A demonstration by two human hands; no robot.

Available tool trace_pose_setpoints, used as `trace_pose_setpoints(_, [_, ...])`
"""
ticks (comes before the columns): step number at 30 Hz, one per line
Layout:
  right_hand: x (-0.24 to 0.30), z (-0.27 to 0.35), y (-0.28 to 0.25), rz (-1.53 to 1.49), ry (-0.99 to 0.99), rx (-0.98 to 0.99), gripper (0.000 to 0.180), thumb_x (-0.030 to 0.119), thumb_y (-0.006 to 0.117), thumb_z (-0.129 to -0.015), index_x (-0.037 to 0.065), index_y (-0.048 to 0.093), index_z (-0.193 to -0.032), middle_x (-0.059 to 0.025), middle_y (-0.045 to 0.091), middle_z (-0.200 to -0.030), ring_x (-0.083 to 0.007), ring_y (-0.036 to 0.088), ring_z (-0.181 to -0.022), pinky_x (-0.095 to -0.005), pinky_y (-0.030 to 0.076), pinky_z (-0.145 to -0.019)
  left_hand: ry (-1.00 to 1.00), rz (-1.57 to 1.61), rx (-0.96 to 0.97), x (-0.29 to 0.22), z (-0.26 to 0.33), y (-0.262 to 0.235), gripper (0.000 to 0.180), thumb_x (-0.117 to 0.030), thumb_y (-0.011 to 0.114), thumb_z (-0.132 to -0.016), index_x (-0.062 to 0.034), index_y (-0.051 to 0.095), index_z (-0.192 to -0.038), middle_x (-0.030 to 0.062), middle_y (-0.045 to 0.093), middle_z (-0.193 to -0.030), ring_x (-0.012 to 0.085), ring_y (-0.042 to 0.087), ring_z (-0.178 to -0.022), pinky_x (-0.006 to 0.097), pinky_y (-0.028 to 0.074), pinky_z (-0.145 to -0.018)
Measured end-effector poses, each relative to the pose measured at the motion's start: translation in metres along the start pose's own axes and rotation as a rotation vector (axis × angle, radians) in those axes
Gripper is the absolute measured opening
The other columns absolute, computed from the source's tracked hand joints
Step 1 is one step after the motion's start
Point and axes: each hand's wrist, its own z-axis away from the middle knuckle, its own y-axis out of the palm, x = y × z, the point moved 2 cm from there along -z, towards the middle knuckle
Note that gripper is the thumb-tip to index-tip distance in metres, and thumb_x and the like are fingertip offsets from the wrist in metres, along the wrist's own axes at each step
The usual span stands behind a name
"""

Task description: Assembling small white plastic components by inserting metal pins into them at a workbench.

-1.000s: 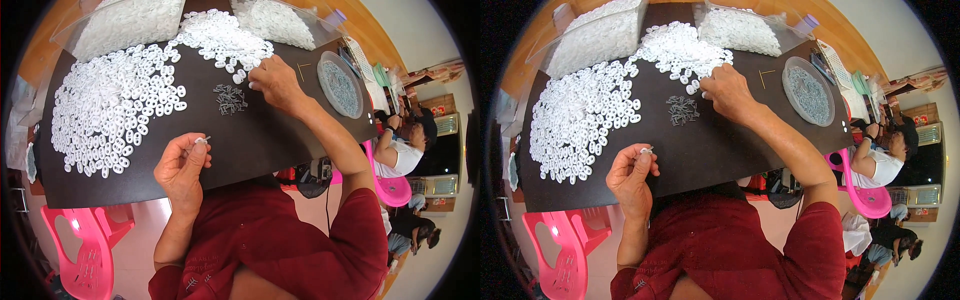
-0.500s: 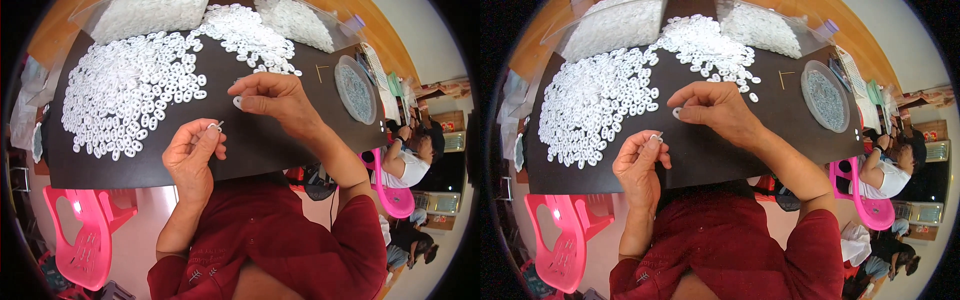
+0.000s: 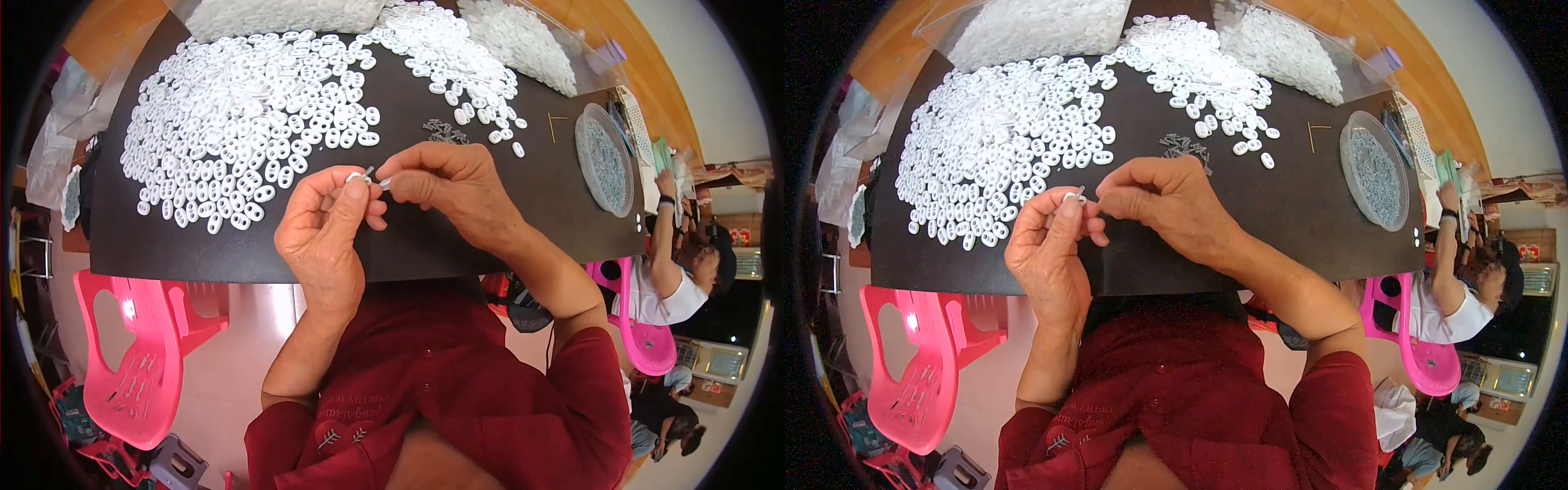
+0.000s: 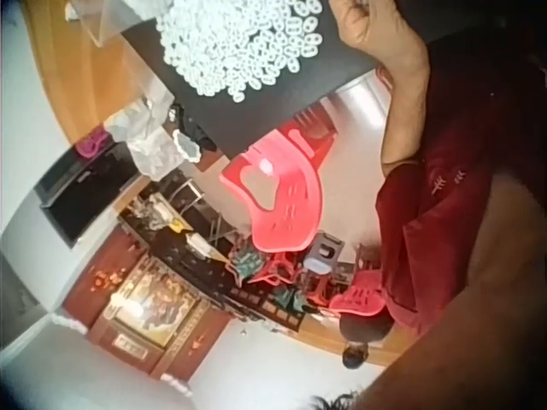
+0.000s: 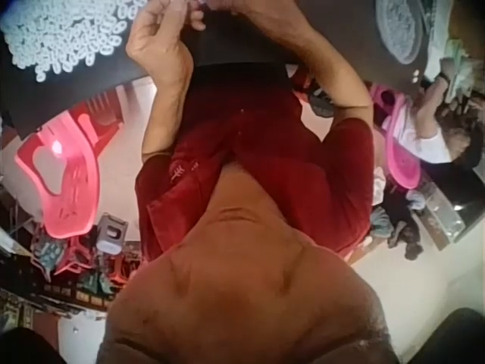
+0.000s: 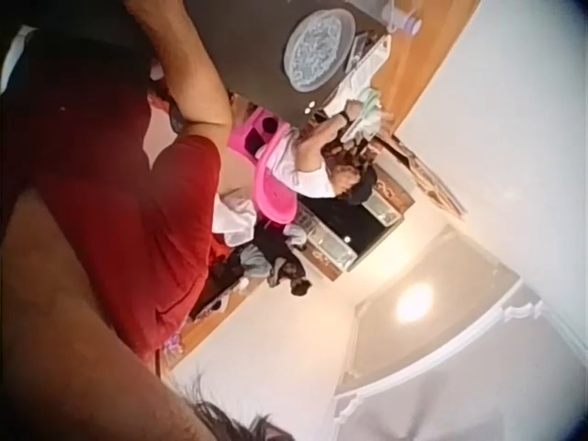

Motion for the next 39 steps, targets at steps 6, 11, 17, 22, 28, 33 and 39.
trace_pose_setpoints(6, [0.0001, 0.0015, 0.0030, 0.032, -0.150, -0.026, 0.013, 0.005, 0.063, -0.084, 0.001, 0.066, -0.095, -0.0013, 0.064, -0.082, -0.0050, 0.056, -0.078, -0.0194, 0.046, -0.070, -0.038, 0.052, -0.007, -0.0031, 0.0002, -0.0023, 0.012, -0.004, 0.058, -0.087, 0.0053, 0.058, -0.095, 0.0122, 0.064, -0.079, 0.0130, 0.060, -0.063, 0.023, 0.049, -0.054])
trace_pose_setpoints(11, [0.0040, 0.0025, 0.0055, -0.034, -0.117, -0.024, 0.014, 0.005, 0.063, -0.084, 0.001, 0.066, -0.096, -0.0017, 0.065, -0.084, -0.0057, 0.056, -0.076, -0.0199, 0.045, -0.067, -0.044, 0.055, 0.015, -0.0012, 0.0003, -0.0015, 0.012, -0.004, 0.058, -0.087, 0.0055, 0.058, -0.094, 0.0125, 0.064, -0.079, 0.0136, 0.060, -0.063, 0.024, 0.050, -0.053])
trace_pose_setpoints(17, [0.0005, 0.0004, 0.0015, -0.114, -0.124, -0.105, 0.015, 0.008, 0.063, -0.084, 0.002, 0.067, -0.097, -0.0013, 0.066, -0.082, -0.0053, 0.056, -0.072, -0.0182, 0.042, -0.059, -0.089, 0.072, 0.017, -0.0007, 0.0018, -0.0004, 0.012, -0.004, 0.058, -0.087, 0.0051, 0.058, -0.094, 0.0117, 0.064, -0.078, 0.0132, 0.060, -0.063, 0.024, 0.050, -0.052])
trace_pose_setpoints(22, [0.0003, -0.0009, 0.0016, 0.001, -0.186, -0.161, 0.017, 0.010, 0.064, -0.084, 0.004, 0.066, -0.099, -0.0012, 0.066, -0.081, -0.0045, 0.057, -0.071, -0.0173, 0.039, -0.056, -0.091, 0.004, 0.007, -0.0012, 0.0035, -0.0011, 0.016, -0.005, 0.059, -0.087, 0.0041, 0.059, -0.100, 0.0097, 0.063, -0.077, 0.0111, 0.058, -0.061, 0.022, 0.048, -0.053])
trace_pose_setpoints(28, [-0.0002, -0.0035, 0.0017, -0.010, -0.208, -0.161, 0.016, 0.011, 0.065, -0.083, 0.004, 0.067, -0.098, -0.0007, 0.066, -0.080, -0.0041, 0.057, -0.072, -0.0170, 0.039, -0.056, -0.054, -0.075, 0.017, -0.0013, 0.0054, -0.0026, 0.019, -0.005, 0.060, -0.087, 0.0039, 0.059, -0.104, 0.0087, 0.063, -0.078, 0.0090, 0.057, -0.063, 0.020, 0.046, -0.055])
trace_pose_setpoints(33, [-0.0019, -0.0037, 0.0025, -0.029, -0.202, -0.164, 0.017, 0.010, 0.065, -0.083, 0.004, 0.067, -0.098, -0.0003, 0.066, -0.079, -0.0038, 0.057, -0.073, -0.0166, 0.038, -0.055, -0.042, -0.087, 0.044, 0.0014, 0.0084, -0.0045, 0.018, -0.003, 0.059, -0.087, 0.0034, 0.059, -0.104, 0.0082, 0.063, -0.079, 0.0078, 0.056, -0.063, 0.019, 0.046, -0.056])
trace_pose_setpoints(39, [-0.0047, -0.0056, 0.0059, -0.103, -0.218, -0.190, 0.012, 0.002, 0.063, -0.082, -0.002, 0.066, -0.093, -0.0035, 0.066, -0.080, -0.0072, 0.059, -0.075, -0.0209, 0.048, -0.066, -0.029, -0.126, 0.031, 0.0000, 0.0085, -0.0018, 0.017, -0.002, 0.059, -0.086, 0.0041, 0.059, -0.102, 0.0086, 0.063, -0.077, 0.0090, 0.056, -0.060, 0.019, 0.046, -0.054])
